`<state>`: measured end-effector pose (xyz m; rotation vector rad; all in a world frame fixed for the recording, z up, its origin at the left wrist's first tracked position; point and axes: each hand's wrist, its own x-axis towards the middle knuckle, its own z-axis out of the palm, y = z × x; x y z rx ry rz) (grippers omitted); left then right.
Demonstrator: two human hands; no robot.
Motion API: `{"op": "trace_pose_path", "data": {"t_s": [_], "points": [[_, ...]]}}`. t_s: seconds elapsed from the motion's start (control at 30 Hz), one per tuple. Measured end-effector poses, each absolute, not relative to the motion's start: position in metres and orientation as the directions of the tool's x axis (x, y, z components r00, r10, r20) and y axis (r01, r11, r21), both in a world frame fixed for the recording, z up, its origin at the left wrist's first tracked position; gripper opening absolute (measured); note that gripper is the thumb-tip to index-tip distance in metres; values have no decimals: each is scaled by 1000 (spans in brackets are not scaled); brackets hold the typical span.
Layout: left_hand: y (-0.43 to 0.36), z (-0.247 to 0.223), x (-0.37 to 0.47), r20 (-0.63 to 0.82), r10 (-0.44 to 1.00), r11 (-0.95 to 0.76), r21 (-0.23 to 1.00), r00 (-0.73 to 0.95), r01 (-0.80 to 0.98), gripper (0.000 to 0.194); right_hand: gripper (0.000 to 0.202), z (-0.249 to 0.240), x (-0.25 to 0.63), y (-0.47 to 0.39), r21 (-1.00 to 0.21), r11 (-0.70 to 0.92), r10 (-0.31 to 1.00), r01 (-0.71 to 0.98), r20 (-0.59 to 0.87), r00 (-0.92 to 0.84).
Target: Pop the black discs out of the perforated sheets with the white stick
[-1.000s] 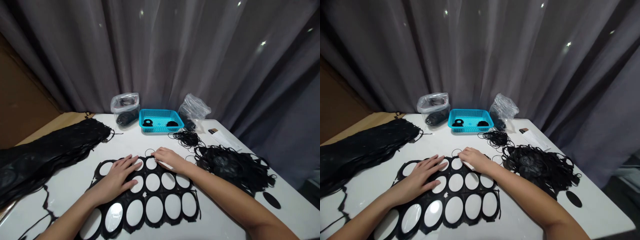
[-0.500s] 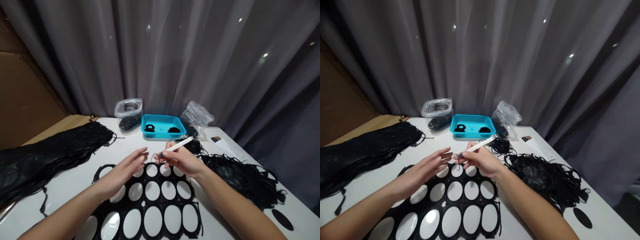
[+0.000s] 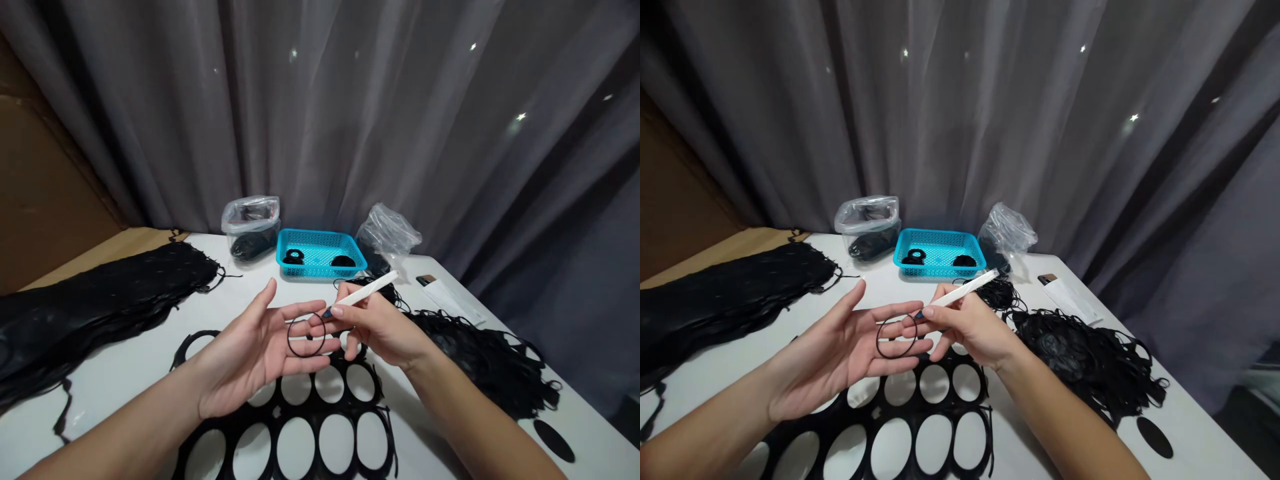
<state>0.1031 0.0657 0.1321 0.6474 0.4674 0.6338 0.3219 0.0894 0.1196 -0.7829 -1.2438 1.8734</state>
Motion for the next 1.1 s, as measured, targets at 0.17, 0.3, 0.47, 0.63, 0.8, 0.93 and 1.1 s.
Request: {"op": "trace_pose_path", "data": {"t_s": [0.17, 0.3, 0.47, 0.63, 0.8, 0.93, 1.1], "points": [[67, 130, 105, -193, 654, 640, 657, 731, -398, 80, 35, 119, 322, 89, -943, -242, 841, -227, -87, -533], [67, 119, 110, -179, 659, 652, 619, 731, -437, 75, 27, 121, 321, 82, -990, -9, 900, -142, 54, -433], [64, 110, 116, -252, 698, 674, 548, 671, -495, 75, 9, 122, 314, 65, -700, 680, 644, 217, 429, -633], [59, 125, 110, -178, 781, 583, 552, 598, -597, 81, 24, 121, 309, 54, -265, 921, 386, 285, 525, -758], [54, 135, 105, -119, 788, 547, 587, 605, -597, 84, 24, 125, 312, 51, -169, 925, 368, 340, 614, -698], [52, 139, 104, -64, 785, 541, 557, 617, -630, 84, 22, 123, 311, 54, -118, 938, 312, 325, 694, -649], [48, 143, 103, -26, 788, 529, 538, 615, -656, 82, 20, 118, 305, 60, 22, 961, 147, 275, 804, -576]]}}
